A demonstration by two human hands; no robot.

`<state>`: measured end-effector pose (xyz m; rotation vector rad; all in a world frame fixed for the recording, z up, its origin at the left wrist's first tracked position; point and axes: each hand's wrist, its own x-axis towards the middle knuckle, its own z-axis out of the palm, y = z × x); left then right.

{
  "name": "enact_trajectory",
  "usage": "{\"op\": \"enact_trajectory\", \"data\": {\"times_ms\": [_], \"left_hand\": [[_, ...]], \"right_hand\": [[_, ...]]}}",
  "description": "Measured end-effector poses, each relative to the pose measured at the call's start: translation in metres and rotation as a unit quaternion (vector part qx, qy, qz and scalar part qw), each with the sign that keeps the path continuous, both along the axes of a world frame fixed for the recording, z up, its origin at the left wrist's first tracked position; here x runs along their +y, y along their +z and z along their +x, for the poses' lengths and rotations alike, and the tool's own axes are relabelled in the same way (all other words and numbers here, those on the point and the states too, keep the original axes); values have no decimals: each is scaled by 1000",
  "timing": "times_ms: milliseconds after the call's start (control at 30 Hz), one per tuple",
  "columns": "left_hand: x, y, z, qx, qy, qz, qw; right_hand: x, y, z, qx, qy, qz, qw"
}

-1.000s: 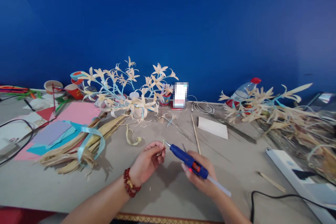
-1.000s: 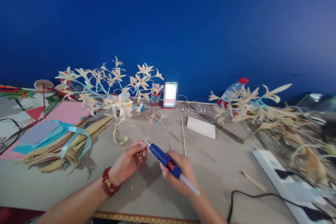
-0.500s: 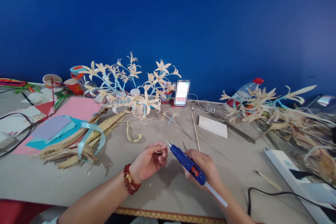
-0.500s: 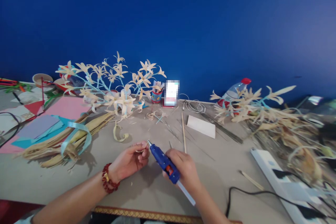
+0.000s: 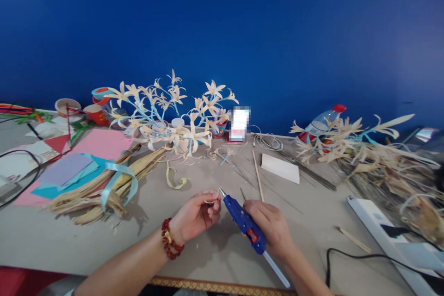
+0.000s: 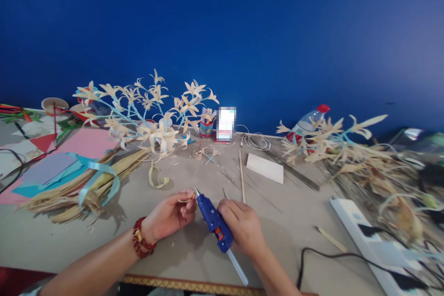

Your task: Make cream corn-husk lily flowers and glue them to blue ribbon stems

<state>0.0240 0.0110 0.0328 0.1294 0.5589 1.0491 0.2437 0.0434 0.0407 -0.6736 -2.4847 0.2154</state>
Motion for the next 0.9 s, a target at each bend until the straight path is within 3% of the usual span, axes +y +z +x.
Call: {"op": "enact_trajectory", "data": {"times_ms": [500, 900], "left_hand": [[-1, -2, -1, -25, -10, 14, 1000], [-1, -2, -1, -24, -8, 17, 1000]], "right_hand": [[2, 1, -1, 26, -15, 98, 995], [1, -4, 2, -9, -21, 106, 994]]}}
